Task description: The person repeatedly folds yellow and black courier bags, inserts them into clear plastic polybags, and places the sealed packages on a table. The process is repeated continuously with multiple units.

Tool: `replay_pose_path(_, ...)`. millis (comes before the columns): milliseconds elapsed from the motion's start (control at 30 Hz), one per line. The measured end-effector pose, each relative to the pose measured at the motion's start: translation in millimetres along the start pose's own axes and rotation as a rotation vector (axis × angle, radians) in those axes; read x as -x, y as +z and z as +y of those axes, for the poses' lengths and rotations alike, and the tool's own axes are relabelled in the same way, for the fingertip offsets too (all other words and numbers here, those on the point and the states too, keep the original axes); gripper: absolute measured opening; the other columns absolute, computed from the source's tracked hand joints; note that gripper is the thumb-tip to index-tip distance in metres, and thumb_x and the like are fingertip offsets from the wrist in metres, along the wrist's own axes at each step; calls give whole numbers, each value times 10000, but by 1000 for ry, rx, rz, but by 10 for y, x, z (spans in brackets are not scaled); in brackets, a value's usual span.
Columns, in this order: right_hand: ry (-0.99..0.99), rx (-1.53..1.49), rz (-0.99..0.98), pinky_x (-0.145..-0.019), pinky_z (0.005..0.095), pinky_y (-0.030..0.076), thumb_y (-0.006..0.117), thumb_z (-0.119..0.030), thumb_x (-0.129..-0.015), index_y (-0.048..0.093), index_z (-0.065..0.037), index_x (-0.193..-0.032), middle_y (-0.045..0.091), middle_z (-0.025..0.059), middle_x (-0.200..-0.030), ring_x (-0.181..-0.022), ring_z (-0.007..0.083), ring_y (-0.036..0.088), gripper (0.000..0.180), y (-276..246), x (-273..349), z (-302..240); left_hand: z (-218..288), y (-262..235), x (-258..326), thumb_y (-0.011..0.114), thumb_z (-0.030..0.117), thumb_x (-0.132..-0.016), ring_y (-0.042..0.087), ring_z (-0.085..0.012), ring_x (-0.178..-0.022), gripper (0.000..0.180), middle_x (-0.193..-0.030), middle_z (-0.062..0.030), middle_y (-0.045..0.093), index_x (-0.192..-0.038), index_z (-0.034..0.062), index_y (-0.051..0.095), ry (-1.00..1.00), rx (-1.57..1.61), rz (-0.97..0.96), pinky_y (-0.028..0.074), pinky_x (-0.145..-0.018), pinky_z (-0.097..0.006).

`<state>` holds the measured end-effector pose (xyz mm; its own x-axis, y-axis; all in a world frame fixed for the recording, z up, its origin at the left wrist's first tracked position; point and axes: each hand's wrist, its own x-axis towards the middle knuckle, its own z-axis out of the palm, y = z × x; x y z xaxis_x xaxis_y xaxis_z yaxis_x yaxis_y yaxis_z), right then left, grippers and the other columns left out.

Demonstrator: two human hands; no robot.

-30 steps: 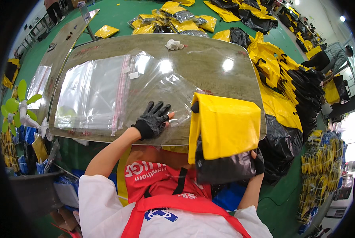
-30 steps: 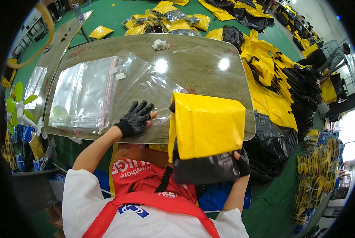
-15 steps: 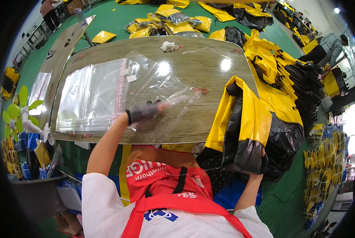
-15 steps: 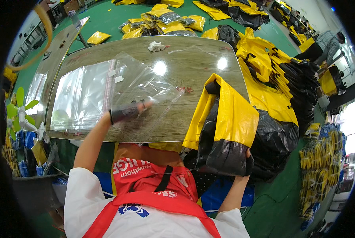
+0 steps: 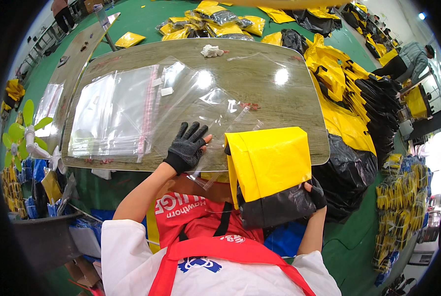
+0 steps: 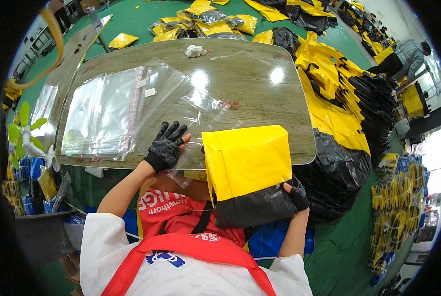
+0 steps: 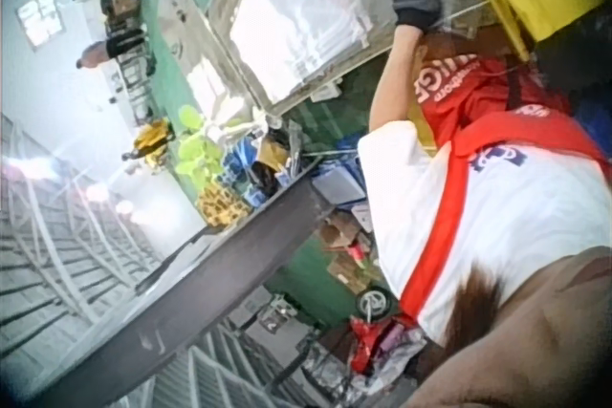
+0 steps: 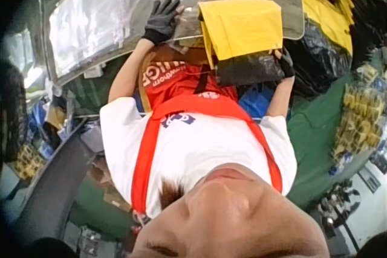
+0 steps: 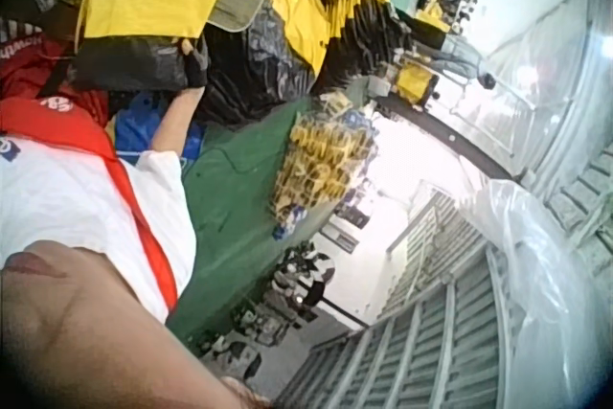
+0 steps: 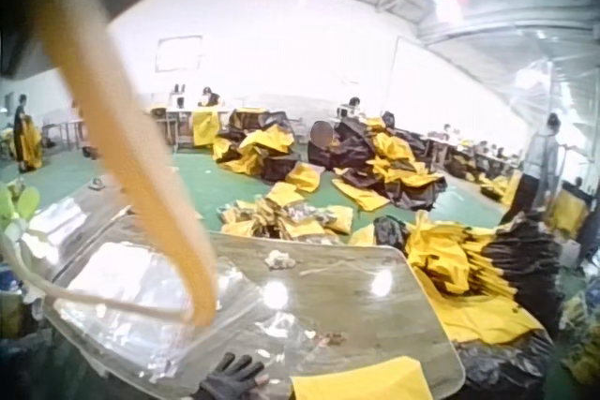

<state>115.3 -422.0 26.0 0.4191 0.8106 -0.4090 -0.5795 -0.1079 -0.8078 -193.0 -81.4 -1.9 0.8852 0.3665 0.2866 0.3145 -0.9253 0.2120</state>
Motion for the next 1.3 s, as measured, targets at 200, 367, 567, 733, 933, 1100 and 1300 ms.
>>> replay_pose_path(200,33,64,-14,-900,312,434,623,-78,-734,405,19,-1308,532,111,-1220,-1051,227,552,621,158,24,-221,-224,-164,-130,312,422,-963,321,-284,-1309,456,-1345,-93,451,-1262,147,520,-120,562,-88,89,-1110,-441)
replay_pose_path(367,141,152,-128,-949,318,389,677,-119,-726,408,-18,-1319,523,78,-1234,-1111,204,503,659,694,-185,257,-335,-719,-289,373,488,-923,300,-268,-1324,540,-1358,-101,441,-1252,88,526,-122,840,-349,87,-1117,-413)
replay_pose_path(567,-54,759,-501,-891,336,399,622,-313,-827,444,-2,-1213,537,118,-1144,-1037,241,506,527,1306,-262,755,-402,-1072,58,643,245,-788,437,-286,-1237,362,-1193,-42,590,-1136,156,601,106,202,-249,145,-1108,-489)
replay_pose_path(733,-481,908,-111,-677,292,464,601,-312,-841,577,-6,-937,623,115,-751,-713,206,599,321,1784,-1255,16,-213,-1020,223,616,120,-763,447,-300,-1219,362,-1181,-65,592,-1123,124,584,51,164,-101,163,-1099,-518)
replay_pose_path(933,-246,805,-433,-686,291,456,610,-334,-800,651,27,-830,653,142,-738,-684,206,580,365,1996,-1597,129,-115,-958,415,651,200,-745,304,-379,-1297,529,-1342,-111,444,-1242,100,499,-176,50,31,168,-1082,-531)
replay_pose_path(1100,-34,326,-247,-759,258,471,704,-201,-767,643,-25,-971,652,68,-851,-824,129,585,275,1843,-997,220,-136,-691,703,633,155,-783,240,-396,-1327,592,-1399,-181,354,-1329,89,414,-395,356,126,180,-1088,-463)
replay_pose_path(1300,-275,571,-66,-662,257,474,751,-212,-728,586,16,-898,626,81,-773,-721,116,572,330,1622,-1046,582,13,-614,666,648,116,-811,314,-242,-1286,785,-1438,-134,259,-1427,57,165,-658,990,252,275,-1046,-349)
